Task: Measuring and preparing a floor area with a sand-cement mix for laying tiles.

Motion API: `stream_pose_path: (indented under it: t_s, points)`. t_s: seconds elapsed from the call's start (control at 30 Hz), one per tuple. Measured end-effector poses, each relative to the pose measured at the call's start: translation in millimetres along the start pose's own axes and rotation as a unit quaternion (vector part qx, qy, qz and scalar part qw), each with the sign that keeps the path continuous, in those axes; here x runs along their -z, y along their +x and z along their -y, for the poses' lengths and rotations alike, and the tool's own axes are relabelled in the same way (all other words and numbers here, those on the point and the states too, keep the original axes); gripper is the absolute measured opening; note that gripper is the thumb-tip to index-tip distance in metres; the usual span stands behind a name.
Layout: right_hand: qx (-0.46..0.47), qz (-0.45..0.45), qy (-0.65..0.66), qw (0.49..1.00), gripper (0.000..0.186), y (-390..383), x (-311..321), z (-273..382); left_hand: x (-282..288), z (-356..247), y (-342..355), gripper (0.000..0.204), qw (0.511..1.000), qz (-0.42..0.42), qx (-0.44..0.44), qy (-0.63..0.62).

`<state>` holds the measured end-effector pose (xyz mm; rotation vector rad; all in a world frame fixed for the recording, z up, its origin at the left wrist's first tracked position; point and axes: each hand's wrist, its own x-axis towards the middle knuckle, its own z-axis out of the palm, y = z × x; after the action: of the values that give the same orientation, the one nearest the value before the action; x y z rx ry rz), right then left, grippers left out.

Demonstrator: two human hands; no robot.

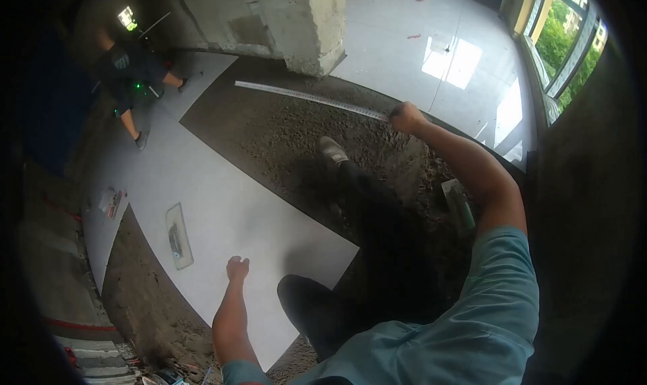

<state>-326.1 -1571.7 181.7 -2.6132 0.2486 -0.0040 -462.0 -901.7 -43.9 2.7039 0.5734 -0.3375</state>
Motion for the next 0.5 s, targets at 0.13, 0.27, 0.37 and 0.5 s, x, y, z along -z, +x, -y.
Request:
stream_pose_path:
  t_s: [0.13,0.27,0.37,0.5]
  points:
    - [0.073,-0.048,0.062,0.994,0.024,128,-18,30,63,-72,101,0.051,0.999,-0.047,-0.01,0.025]
    - [-0.009,0.029,-0.002,1.0,0.027,285,-113,30,90,-121,228,0.05,0.995,-0.089,-0.041,0.034]
    - [-0.055,0.005,-0.03,0.998,0.028,388,-195,-12,66,-184,296,0.052,0.997,0.009,-0.025,0.078]
    - [-0.122,0.054,-0.006,0.991,0.03,507,-269,38,24,-175,363,0.086,0.979,0.159,0.04,0.121]
